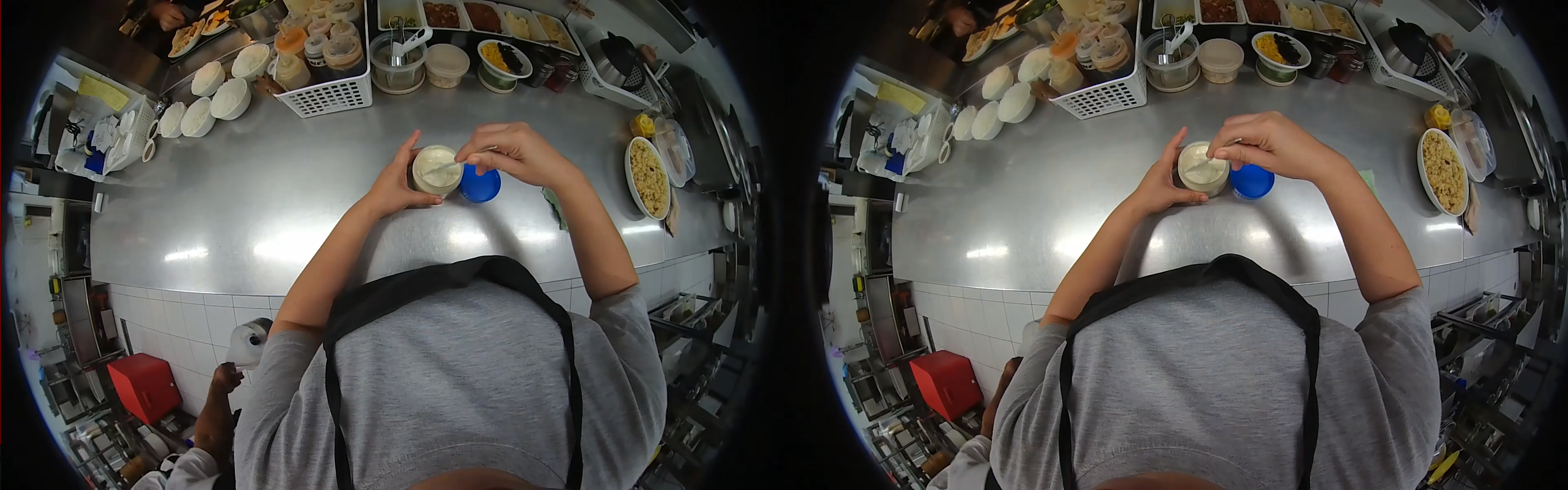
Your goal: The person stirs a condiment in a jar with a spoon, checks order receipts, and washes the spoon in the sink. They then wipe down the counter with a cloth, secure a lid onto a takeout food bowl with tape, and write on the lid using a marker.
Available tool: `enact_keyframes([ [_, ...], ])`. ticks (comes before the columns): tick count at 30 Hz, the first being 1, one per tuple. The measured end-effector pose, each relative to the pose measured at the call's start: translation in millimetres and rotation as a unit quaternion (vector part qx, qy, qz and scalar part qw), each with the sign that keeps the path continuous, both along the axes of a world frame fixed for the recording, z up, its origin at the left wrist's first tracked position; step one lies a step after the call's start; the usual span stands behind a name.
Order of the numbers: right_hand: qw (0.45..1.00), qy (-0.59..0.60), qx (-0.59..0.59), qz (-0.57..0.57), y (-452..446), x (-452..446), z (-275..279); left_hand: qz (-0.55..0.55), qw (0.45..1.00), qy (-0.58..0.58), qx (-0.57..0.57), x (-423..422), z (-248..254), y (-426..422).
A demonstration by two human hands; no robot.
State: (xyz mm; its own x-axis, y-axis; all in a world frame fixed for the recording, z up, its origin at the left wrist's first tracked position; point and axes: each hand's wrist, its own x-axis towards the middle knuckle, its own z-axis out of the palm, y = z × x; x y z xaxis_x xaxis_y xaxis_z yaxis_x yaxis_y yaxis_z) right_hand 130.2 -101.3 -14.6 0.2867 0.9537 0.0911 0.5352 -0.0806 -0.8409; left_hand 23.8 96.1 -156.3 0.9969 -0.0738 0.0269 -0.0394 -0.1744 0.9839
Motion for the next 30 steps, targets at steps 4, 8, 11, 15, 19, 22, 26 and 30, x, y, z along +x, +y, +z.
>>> enact_keyframes([
  [4, 1.000, 0.030, -0.004, -0.003, -1, 13, 2, -0.033, 0.999, 0.022, 0.000, 3, 8, 6],
  [8, 0.998, -0.052, 0.018, 0.024, 15, 17, -9, -0.050, 0.998, 0.038, 0.003, 6, 10, 10],
  [11, 0.985, -0.158, 0.034, 0.057, 24, 19, -26, -0.043, 0.998, 0.042, 0.009, 5, 13, 8],
  [15, 0.992, -0.075, -0.099, -0.033, 28, 14, -34, -0.033, 0.999, 0.021, 0.004, 2, 8, 5],
  [19, 0.974, 0.117, -0.119, -0.151, 31, 11, -58, -0.028, 1.000, 0.008, 0.000, 1, 1, 4],
  [22, 0.960, 0.167, -0.053, -0.217, 27, 0, -64, -0.033, 0.999, 0.012, 0.004, 2, 1, 6],
  [26, 0.978, 0.012, 0.056, -0.199, 26, -1, -59, -0.034, 0.999, 0.016, 0.017, 3, 2, 6],
  [30, 0.987, -0.085, 0.029, -0.130, 31, 2, -62, -0.030, 0.999, 0.007, 0.017, 3, 3, 6],
])
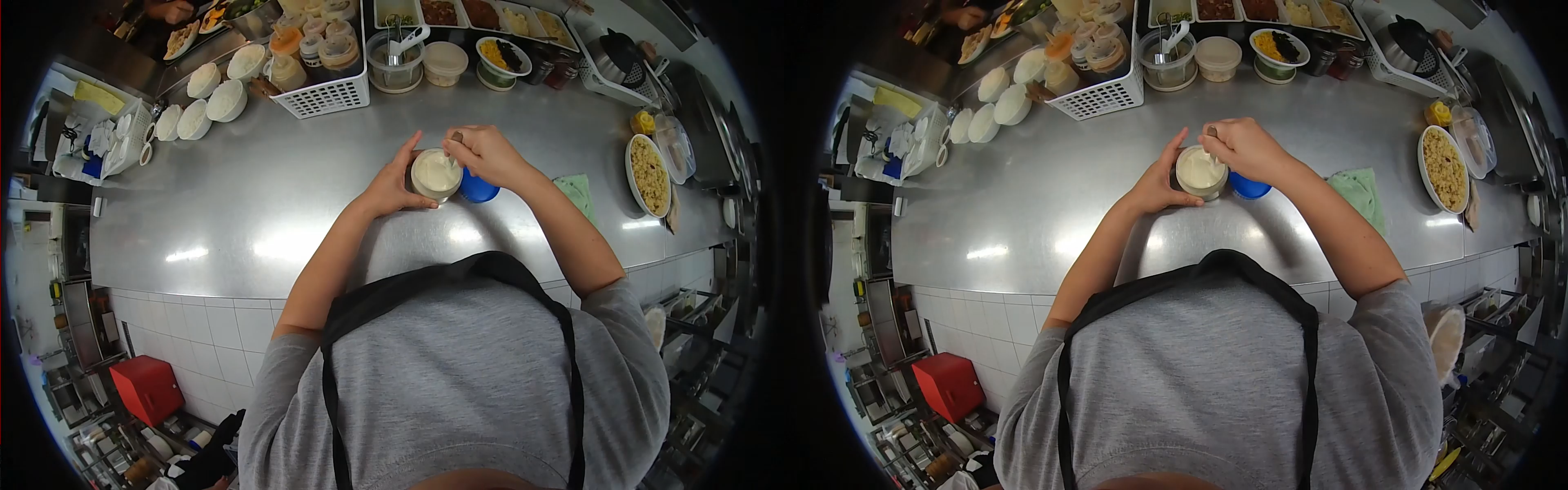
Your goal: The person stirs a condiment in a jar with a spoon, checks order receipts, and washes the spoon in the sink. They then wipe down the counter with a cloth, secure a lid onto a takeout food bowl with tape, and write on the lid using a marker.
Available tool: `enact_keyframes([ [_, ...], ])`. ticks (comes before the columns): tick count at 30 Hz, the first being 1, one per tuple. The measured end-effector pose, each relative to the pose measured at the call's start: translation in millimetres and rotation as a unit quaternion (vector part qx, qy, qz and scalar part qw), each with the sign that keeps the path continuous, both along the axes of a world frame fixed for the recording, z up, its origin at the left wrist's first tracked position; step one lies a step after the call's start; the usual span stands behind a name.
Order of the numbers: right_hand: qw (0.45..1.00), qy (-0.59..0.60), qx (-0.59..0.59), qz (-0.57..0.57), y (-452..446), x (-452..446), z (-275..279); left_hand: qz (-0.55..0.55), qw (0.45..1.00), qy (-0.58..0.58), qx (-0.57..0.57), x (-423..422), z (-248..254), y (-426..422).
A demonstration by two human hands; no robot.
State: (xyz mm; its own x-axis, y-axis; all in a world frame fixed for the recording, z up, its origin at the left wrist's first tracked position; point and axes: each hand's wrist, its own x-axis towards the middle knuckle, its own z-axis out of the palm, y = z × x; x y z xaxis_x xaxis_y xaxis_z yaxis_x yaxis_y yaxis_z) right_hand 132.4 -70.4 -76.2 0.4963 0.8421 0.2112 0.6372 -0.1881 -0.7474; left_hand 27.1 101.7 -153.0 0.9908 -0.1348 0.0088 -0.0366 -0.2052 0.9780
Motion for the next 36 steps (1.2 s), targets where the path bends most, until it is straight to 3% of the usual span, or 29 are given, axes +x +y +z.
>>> enact_keyframes([
  [1, 0.979, 0.176, -0.098, -0.031, 0, -4, 6, 0.003, 1.000, 0.003, -0.001, -1, -1, 0],
  [5, 0.962, 0.251, -0.030, -0.100, -6, -9, 12, 0.004, 1.000, -0.006, -0.004, -1, -1, -1],
  [7, 0.995, 0.093, 0.003, -0.039, -12, -18, 32, 0.015, 1.000, -0.013, -0.007, -3, -4, -3],
  [8, 0.995, 0.093, 0.004, -0.040, -13, -18, 33, 0.014, 1.000, -0.013, -0.006, -4, -6, -4],
  [10, 0.992, -0.096, 0.069, 0.034, -14, -18, 36, 0.021, 1.000, -0.014, -0.005, -4, -7, -5],
  [15, 0.997, -0.055, 0.044, -0.021, -20, -27, 53, 0.019, 1.000, -0.022, -0.012, -4, -9, -5],
  [20, 0.997, 0.042, 0.020, -0.057, -44, -41, 20, 0.032, 0.999, -0.022, -0.031, -6, -12, -10],
  [23, 0.996, 0.025, 0.027, -0.080, -56, -46, 7, 0.067, 0.997, -0.039, -0.026, -8, -14, -19],
  [25, 0.979, -0.150, -0.063, -0.126, -59, -49, 8, 0.121, 0.989, -0.079, 0.027, -8, -20, -25],
  [28, 0.960, -0.179, -0.131, -0.173, -54, -50, 11, 0.151, 0.979, -0.130, 0.050, -7, -29, -30],
  [32, 0.960, -0.210, -0.122, -0.138, -62, -48, 13, 0.161, 0.977, -0.140, 0.027, -7, -34, -31],
  [36, 0.957, -0.216, -0.081, -0.178, -73, -57, 14, 0.149, 0.981, -0.115, 0.046, -10, -24, -30],
])
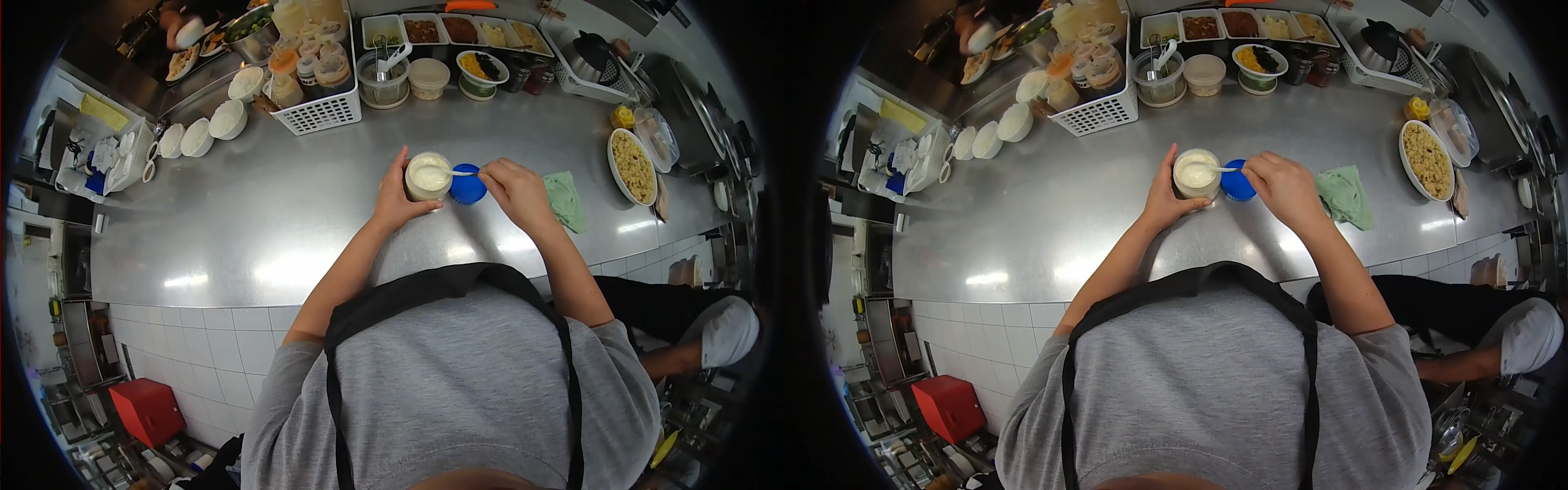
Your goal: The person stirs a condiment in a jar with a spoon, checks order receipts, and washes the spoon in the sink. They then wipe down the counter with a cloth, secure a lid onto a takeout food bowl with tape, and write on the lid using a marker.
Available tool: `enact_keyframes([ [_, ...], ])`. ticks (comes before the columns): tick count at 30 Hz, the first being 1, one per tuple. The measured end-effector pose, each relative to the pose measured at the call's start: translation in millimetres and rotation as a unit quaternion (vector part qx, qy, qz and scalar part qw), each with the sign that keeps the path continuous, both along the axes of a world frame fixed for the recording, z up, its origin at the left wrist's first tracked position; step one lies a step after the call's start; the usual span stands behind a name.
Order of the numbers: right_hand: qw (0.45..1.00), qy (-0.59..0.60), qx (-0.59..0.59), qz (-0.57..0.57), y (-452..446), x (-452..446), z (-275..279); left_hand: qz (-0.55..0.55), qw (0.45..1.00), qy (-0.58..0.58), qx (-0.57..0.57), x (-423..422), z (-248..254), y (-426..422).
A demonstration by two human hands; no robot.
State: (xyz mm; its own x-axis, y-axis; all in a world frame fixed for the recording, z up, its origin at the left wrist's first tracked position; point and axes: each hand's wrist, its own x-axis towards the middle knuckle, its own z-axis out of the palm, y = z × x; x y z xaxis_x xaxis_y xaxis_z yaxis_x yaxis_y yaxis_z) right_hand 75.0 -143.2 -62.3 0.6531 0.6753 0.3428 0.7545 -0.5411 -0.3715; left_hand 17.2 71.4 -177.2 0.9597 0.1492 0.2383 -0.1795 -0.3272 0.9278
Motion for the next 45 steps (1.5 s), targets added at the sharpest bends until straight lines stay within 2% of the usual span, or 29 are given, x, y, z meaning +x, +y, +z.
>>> enact_keyframes([
  [2, 0.999, 0.003, 0.032, -0.010, -3, -2, -2, -0.018, 1.000, 0.023, 0.003, 0, -1, 0],
  [4, 0.996, 0.021, 0.078, -0.034, -5, -5, -3, 0.013, 1.000, -0.027, 0.006, 3, -7, -1],
  [8, 0.993, 0.049, 0.096, -0.044, 0, -3, 5, 0.007, 1.000, -0.021, -0.008, 4, -10, -1],
  [11, 0.989, 0.080, 0.122, -0.014, 14, 5, 13, 0.010, 1.000, -0.026, -0.010, 4, -11, -1],
  [13, 0.981, 0.131, 0.135, 0.053, 23, 14, 16, 0.012, 1.000, -0.022, 0.011, 3, -10, 0],
  [14, 0.981, 0.131, 0.136, 0.054, 24, 17, 13, 0.012, 1.000, -0.022, 0.011, 2, -9, 0],
  [16, 0.984, 0.083, 0.086, 0.131, 28, 23, -1, 0.005, 1.000, -0.020, -0.010, 3, -8, -1],
  [23, 0.985, 0.035, 0.060, 0.157, 16, 17, -29, 0.013, 0.999, -0.038, 0.018, 2, -8, 0],
  [30, 0.985, 0.043, 0.038, 0.164, -6, 16, -4, 0.016, 0.999, -0.025, 0.023, 1, -5, -1],
  [33, 0.985, 0.084, 0.016, 0.153, -9, 21, 8, 0.016, 0.999, -0.023, 0.022, 1, -6, -1],
  [37, 0.981, 0.156, 0.060, 0.102, 7, 33, 13, 0.008, 1.000, -0.008, 0.012, 1, -3, -1],
  [39, 0.948, 0.242, 0.207, 0.027, 23, 40, -3, 0.006, 1.000, -0.005, 0.005, 0, -1, -2],
  [40, 0.947, 0.241, 0.209, 0.028, 27, 40, -6, 0.007, 1.000, -0.002, -0.001, 0, 0, -2],
  [42, 0.898, 0.388, 0.194, -0.071, 33, 41, -8, 0.009, 1.000, -0.009, 0.008, 1, -2, -1],
  [45, 0.885, 0.407, 0.204, -0.091, 30, 38, -22, 0.015, 1.000, -0.019, 0.018, 2, -6, 0],
])
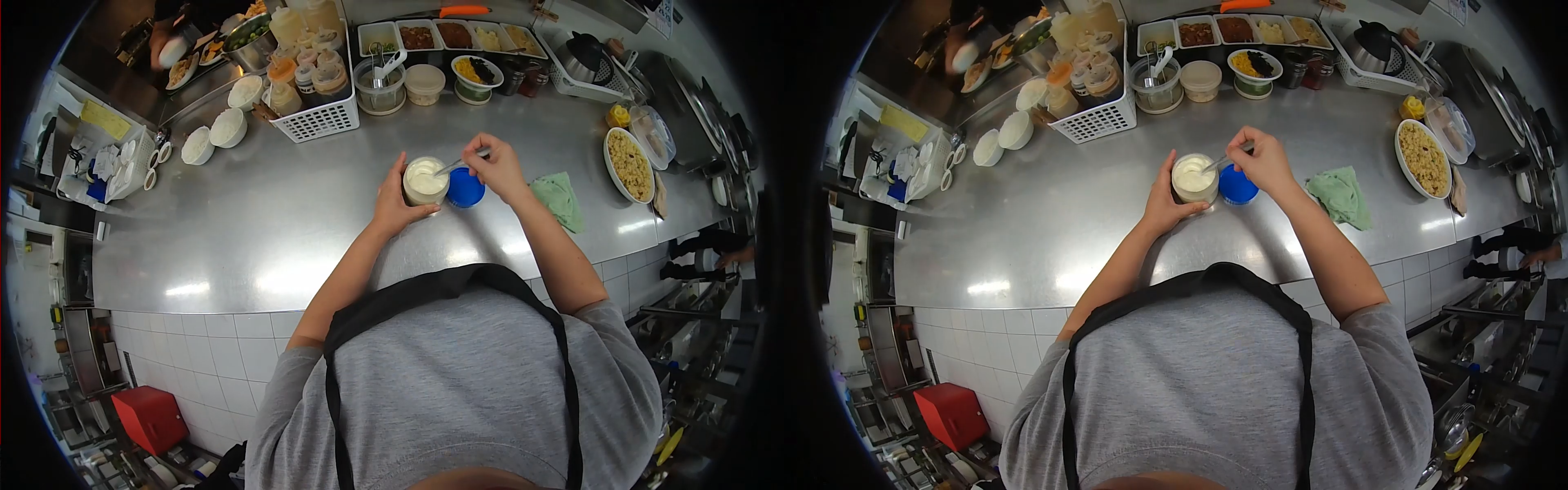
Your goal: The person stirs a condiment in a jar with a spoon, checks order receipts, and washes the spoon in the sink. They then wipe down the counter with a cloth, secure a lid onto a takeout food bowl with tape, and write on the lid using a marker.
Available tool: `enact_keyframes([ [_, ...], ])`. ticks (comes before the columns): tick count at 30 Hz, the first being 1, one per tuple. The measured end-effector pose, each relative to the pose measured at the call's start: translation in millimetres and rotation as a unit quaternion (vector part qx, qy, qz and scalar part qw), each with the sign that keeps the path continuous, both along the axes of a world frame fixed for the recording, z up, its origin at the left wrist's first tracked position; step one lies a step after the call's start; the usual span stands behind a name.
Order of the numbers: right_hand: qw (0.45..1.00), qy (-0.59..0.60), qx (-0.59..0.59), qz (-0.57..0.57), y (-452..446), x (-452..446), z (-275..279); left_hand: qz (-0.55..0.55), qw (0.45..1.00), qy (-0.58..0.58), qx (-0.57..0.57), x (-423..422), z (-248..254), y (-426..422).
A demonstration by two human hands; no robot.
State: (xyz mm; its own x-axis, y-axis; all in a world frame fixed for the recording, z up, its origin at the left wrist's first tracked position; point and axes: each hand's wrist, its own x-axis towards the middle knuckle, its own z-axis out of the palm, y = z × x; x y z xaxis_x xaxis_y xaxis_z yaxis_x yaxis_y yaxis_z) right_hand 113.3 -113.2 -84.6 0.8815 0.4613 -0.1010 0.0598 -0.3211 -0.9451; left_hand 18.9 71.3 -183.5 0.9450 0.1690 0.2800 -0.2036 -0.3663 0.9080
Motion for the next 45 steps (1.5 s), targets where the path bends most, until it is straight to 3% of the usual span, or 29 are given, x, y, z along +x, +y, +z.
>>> enact_keyframes([
  [5, 0.995, -0.093, 0.022, 0.009, -18, 1, -4, -0.005, 1.000, 0.009, 0.001, -1, 3, -1],
  [10, 0.988, -0.152, 0.009, 0.033, -18, -15, 30, 0.001, 1.000, 0.002, -0.008, -1, 3, -1],
  [12, 0.965, -0.226, -0.067, 0.117, -19, -26, 43, 0.001, 1.000, 0.001, -0.010, -2, 3, -1],
  [18, 0.910, -0.389, -0.079, 0.122, -37, -45, 14, 0.000, 1.000, -0.003, 0.002, -1, 1, -1],
  [25, 0.918, -0.316, -0.231, 0.068, -47, -52, -4, -0.003, 1.000, 0.002, -0.009, -1, 2, -2],
  [35, 0.926, -0.330, -0.176, 0.047, -39, -60, -13, -0.007, 1.000, 0.004, -0.012, -1, 1, -1],
  [40, 0.927, -0.366, -0.082, -0.006, -38, -62, -18, -0.017, 0.999, -0.008, -0.034, 0, -2, -1],
  [43, 0.918, -0.361, -0.160, 0.034, -38, -63, -34, -0.014, 1.000, -0.002, -0.026, 0, 0, -1],
  [45, 0.922, -0.356, -0.146, 0.027, -39, -65, -31, -0.011, 1.000, -0.001, -0.017, 0, 0, -2],
])
